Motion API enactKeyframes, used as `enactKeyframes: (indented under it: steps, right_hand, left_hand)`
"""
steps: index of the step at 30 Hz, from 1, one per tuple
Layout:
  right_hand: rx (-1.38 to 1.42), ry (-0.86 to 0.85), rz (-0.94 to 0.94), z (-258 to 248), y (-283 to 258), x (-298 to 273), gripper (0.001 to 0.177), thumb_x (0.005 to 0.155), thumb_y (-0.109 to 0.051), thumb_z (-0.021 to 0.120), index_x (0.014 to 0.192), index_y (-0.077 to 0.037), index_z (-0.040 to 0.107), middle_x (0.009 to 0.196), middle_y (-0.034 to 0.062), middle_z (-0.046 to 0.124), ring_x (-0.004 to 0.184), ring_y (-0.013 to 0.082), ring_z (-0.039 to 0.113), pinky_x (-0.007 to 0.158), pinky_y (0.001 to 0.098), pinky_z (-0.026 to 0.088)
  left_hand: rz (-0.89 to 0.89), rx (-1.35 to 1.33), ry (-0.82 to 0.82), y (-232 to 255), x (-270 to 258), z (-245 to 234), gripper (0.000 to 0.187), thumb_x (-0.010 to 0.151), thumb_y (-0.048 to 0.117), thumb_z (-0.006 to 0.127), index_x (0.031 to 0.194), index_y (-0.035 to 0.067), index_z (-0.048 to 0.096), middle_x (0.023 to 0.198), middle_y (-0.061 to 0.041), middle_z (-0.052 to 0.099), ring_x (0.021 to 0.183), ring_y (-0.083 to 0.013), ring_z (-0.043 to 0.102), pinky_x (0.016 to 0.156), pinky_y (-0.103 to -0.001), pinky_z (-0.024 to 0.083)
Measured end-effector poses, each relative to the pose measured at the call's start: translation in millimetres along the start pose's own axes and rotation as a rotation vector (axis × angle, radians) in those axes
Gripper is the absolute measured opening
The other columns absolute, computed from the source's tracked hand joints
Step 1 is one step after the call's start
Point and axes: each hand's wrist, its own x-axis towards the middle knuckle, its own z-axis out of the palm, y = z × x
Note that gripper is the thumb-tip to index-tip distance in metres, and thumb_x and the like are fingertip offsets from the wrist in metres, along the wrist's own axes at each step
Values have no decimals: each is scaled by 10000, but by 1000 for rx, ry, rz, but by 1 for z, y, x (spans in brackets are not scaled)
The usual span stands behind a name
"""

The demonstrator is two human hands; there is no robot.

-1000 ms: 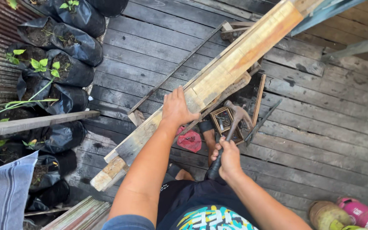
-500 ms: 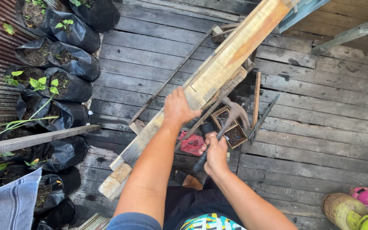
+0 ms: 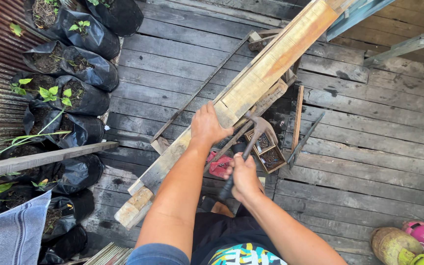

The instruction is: The person positions wooden boards, drives nails into the wood using a claw hammer, and selects nails from a wooden box by hand.

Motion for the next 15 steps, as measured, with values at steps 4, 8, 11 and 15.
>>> enactKeyframes:
  steps: [4,8,11,15]
  right_hand:
    - [-14,54,-50,-7,-6,-1,50,1018,-156,498,1024,-120,465,764,33,482,563,145,471,474,323,444]
    - [69,63,-51,1,-6,4,115,1028,-183,482,990,-97,417,760,40,495,592,149,492,506,328,471]
    - [26,8,-23,-8,-12,1,97,1013,-158,502,990,-99,429,754,33,487,587,149,473,497,326,445]
    - [187,125,-107,1,-8,3,103,1003,-122,495,966,-95,403,751,44,483,580,144,479,493,337,453]
  left_hand:
    - [1,7,-14,0,5,-3,1180,578,567,883,1436,-73,388,1306,-222,566,1222,-369,551,1049,-412,451]
    - [-2,21,-22,5,-2,-3,1149,592,552,877,1431,-64,391,1282,-216,580,1215,-363,559,1040,-414,462]
    - [-42,5,-83,5,0,-9,1093,620,560,866,1412,-47,420,1285,-205,585,1222,-356,564,1048,-415,468]
    - [-27,-2,-53,6,-3,-7,1134,583,548,885,1412,-54,400,1299,-209,571,1212,-366,555,1023,-417,467]
